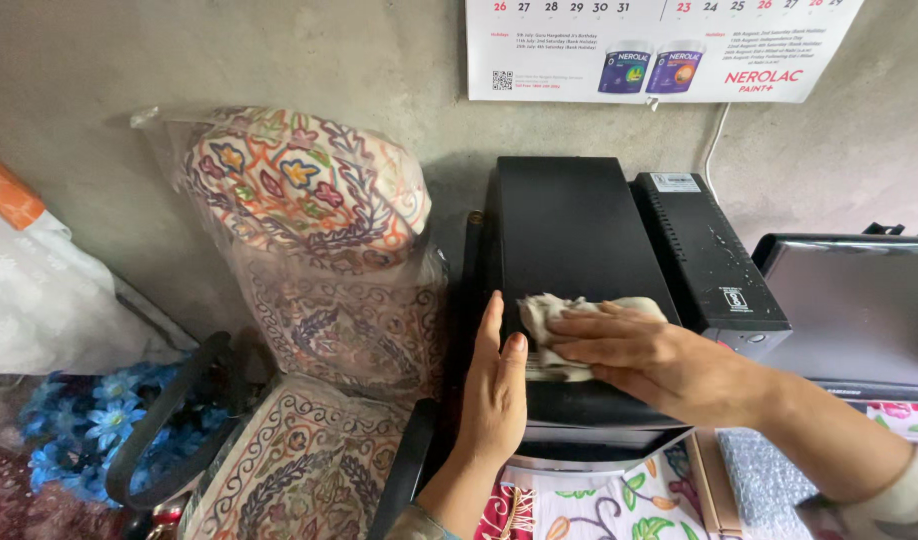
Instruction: The person wipes down the exterior of a computer case using a cloth after spraying it.
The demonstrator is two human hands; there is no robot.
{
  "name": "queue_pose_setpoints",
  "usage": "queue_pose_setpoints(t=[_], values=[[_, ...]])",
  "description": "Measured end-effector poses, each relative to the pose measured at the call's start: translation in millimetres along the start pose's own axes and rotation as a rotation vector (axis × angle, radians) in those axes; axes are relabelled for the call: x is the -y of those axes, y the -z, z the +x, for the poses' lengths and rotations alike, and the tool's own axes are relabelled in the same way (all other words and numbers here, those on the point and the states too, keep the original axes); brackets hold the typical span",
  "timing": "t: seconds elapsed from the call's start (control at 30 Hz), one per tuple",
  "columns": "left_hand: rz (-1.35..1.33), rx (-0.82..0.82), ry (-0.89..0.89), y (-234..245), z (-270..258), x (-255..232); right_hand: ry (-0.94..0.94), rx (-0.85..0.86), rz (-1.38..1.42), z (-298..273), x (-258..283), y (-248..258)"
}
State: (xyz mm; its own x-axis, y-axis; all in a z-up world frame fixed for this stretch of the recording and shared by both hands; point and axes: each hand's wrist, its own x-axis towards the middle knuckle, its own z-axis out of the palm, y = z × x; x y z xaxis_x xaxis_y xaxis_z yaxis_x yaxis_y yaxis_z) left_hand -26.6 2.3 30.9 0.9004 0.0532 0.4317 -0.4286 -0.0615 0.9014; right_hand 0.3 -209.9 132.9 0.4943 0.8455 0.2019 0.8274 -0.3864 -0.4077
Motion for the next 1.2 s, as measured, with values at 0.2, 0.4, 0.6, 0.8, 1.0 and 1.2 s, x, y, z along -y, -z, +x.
queue_pose_setpoints(t=[0.2, 0.4, 0.6, 0.8, 1.0, 1.2], values=[[0.024, 0.01, -0.023, -2, -2, 2, -0.196, -0.142, -0.11, -10, -67, 20], [0.036, -0.016, 0.011, -3, -2, 9, -0.252, -0.216, -0.217, 61, -115, 7], [0.024, -0.064, 0.005, -1, -3, 10, -0.04, -0.038, -0.149, 61, -38, -17], [-0.024, -0.043, 0.043, -2, -2, 4, -0.009, -0.026, -0.05, -1, -8, 6], [-0.095, -0.028, 0.062, -2, -2, 1, -0.139, -0.111, -0.138, 10, -88, 27], [-0.075, -0.041, 0.072, -2, -4, 0, -0.373, -0.247, -0.157, 69, -217, 34]])
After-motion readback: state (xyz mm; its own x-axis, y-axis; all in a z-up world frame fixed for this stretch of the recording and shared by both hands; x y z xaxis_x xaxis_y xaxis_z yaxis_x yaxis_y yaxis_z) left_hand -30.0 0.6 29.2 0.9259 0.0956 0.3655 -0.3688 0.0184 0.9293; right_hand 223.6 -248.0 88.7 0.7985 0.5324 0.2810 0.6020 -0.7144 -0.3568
